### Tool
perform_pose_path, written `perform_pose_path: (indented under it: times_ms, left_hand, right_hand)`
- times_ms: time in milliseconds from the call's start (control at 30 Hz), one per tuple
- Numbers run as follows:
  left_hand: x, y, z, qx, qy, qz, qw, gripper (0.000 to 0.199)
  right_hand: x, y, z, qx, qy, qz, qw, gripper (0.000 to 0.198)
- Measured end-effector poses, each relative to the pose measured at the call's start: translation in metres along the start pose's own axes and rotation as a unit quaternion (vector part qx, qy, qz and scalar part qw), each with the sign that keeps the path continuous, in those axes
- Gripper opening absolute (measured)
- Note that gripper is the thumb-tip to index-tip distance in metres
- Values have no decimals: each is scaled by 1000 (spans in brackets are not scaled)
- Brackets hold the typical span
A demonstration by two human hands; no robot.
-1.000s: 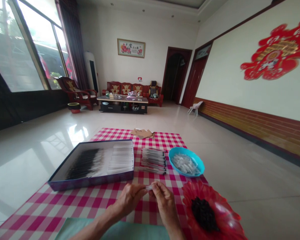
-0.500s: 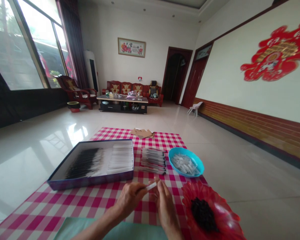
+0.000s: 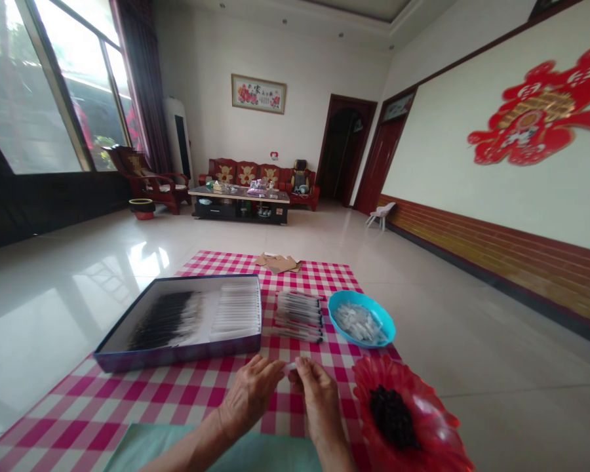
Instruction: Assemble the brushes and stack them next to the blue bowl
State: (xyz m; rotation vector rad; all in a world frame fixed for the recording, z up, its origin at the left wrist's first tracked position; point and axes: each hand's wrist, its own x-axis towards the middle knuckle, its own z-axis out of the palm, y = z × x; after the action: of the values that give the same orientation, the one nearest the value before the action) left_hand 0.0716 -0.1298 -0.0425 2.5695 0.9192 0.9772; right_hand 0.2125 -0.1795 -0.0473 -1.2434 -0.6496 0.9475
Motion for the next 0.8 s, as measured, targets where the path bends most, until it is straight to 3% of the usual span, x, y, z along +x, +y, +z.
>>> perform_pose_path:
  times_ms: [67, 133, 200, 267, 300, 333, 367, 400, 500, 567, 633, 700, 800]
  left_hand:
    - [5, 3, -11, -119, -48, -61, 990, 28]
    - [9, 3, -24, -271, -130, -144, 943, 33]
    - [11, 1, -34, -415, -217, -245, 849, 32]
    - [11, -3, -40, -518, -293, -329, 733, 33]
    - [10, -4, -41, -549, -312, -352, 691, 35]
    - [8, -4, -42, -563, -315, -358, 675, 37]
    - [7, -4, -42, -559, -304, -351, 687, 37]
    - [6, -3, -41, -532, -278, -333, 727, 35]
    - [4, 5, -39, -329, -140, -235, 904, 30]
    - [3, 11, -38, -156, -57, -153, 974, 25]
    - [1, 14, -37, -19, -7, -80, 997, 22]
    - [-2, 14, -34, 64, 9, -23, 998, 22]
    - [-3, 13, -36, 76, 6, 25, 997, 24]
  right_hand:
    - [-2, -6, -2, -28, -30, -14, 999, 31]
    - [-5, -13, -3, -39, -64, -22, 997, 32]
    - [-9, -20, -2, -34, -105, -29, 993, 32]
    - [-12, -26, 0, -25, -151, -36, 987, 30]
    - [-13, -28, 1, -21, -173, -37, 984, 28]
    - [-13, -30, 2, -17, -189, -35, 981, 27]
    - [-13, -31, 3, -15, -199, -32, 979, 26]
    - [-13, -32, 4, -10, -202, -27, 979, 26]
    - [-13, -31, 8, 36, -182, 4, 983, 31]
    - [-14, -28, 12, 70, -143, 34, 987, 36]
    - [-16, -25, 16, 63, -95, 56, 992, 38]
    - [-19, -22, 18, 29, -56, 63, 996, 37]
    - [-23, -21, 19, 0, -43, 46, 998, 35]
